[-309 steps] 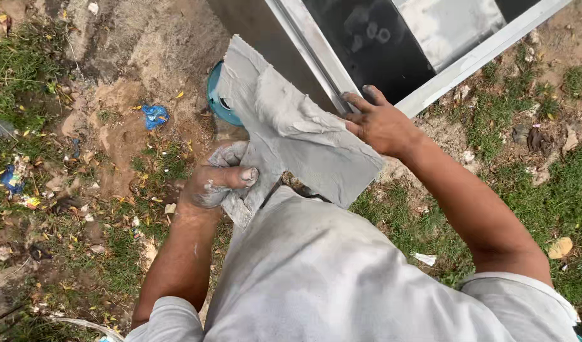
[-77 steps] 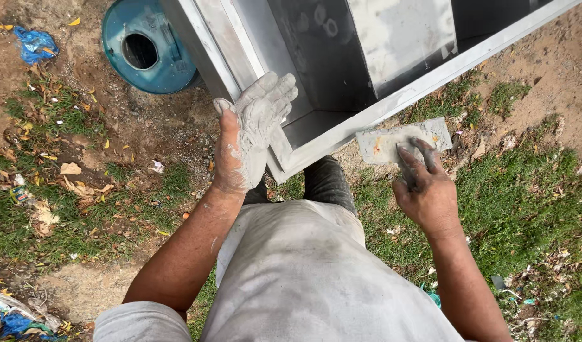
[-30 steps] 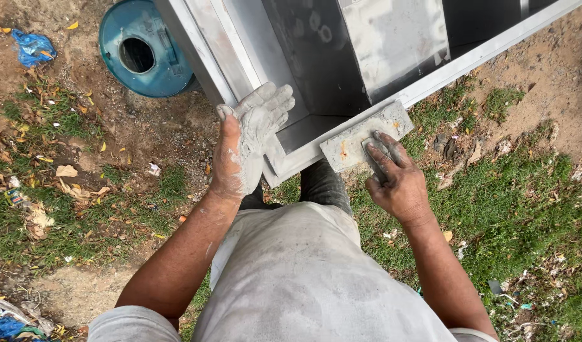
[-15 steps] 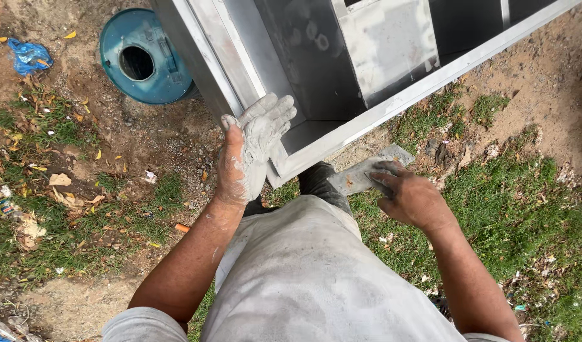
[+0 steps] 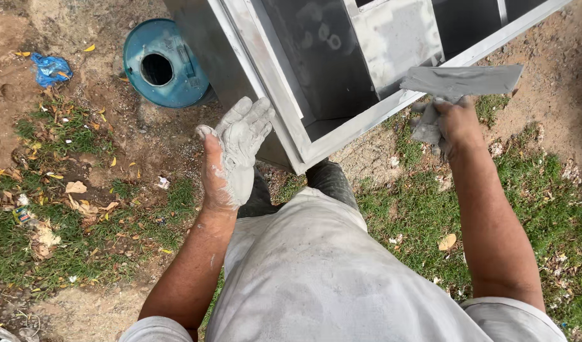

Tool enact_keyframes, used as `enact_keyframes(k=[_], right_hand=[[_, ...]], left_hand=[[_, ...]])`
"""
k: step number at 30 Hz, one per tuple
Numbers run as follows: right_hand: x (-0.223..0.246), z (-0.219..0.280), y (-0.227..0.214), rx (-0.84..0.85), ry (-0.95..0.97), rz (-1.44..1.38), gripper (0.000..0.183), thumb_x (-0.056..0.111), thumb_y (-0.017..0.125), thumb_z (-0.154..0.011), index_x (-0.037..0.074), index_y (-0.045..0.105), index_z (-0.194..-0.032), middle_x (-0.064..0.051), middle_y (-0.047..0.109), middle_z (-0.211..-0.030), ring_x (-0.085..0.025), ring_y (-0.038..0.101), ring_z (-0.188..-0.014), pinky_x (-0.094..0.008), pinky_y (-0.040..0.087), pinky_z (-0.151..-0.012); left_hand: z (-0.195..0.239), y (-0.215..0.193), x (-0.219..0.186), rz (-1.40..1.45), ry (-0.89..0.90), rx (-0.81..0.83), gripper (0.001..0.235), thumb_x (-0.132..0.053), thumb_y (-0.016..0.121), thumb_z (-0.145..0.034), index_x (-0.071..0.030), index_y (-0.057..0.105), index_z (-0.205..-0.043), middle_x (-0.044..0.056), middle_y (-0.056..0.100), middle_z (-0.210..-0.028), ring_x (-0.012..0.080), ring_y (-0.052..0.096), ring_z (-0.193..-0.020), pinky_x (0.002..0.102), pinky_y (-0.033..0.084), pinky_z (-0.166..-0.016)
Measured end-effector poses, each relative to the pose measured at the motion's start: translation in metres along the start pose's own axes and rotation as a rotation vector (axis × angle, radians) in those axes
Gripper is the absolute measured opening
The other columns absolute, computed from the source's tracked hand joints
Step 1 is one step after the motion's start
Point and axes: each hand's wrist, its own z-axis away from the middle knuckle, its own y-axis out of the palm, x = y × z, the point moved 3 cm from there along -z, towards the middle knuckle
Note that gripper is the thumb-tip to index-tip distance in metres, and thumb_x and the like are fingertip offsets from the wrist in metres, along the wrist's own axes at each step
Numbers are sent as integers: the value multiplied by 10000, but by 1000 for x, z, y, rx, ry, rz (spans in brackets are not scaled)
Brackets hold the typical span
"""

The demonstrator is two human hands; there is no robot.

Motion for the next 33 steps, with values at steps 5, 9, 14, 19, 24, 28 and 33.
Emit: enact_keyframes(k=[5,9,14,19,24,28,33], right_hand=[[-56,95,61,291,135,-25,350,99,477,-1069,51,401,-1407,-209,702,-1027,-280,718,-730,-391,636,-605],[-66,159,77,373,-26,-194,309,112,494,-1035,25,474,-1331,-169,717,-1098,-258,729,-813,-385,627,-664],[-91,237,116,275,-769,67,210,139,532,-1130,-10,583,-1270,-122,685,-1109,-173,657,-953,-328,555,-816],[-146,278,106,268,-964,111,221,117,520,-1131,-1,616,-1291,-84,681,-1117,-170,629,-1006,-318,506,-896],[-215,222,65,213,-405,-256,220,82,547,-1040,19,618,-1239,-105,727,-1121,-144,639,-824,-288,507,-685],[-280,197,77,241,-179,-358,223,80,569,-1000,34,591,-1216,-130,745,-1077,-170,673,-830,-314,472,-617],[-318,240,75,408,-215,-674,356,68,648,-936,17,650,-1289,-102,699,-980,-184,664,-801,-329,541,-690]], left_hand=[[10,-19,-12,19,-61,-47,909,-671,399,-1048,45,302,-1600,289,404,-1626,426,407,-1528,545,236,-1330],[3,-16,-4,-34,-74,-8,899,-664,367,-1061,44,296,-1611,286,389,-1644,397,373,-1554,516,207,-1336],[-21,29,34,-293,209,-8,847,-621,339,-1119,28,219,-1650,269,260,-1723,360,243,-1640,485,137,-1389],[-38,33,41,-262,270,-16,897,-675,274,-1090,24,234,-1651,259,278,-1716,344,261,-1631,474,135,-1383],[19,-25,10,-292,56,151,922,-694,260,-1064,37,294,-1623,253,364,-1676,360,343,-1584,481,174,-1347],[87,-28,19,-352,-93,306,906,-686,296,-1079,48,338,-1608,239,396,-1662,353,353,-1581,472,185,-1354],[126,-7,30,-584,-278,646,916,-698,398,-1051,48,386,-1583,199,410,-1649,309,367,-1555,444,230,-1327]])
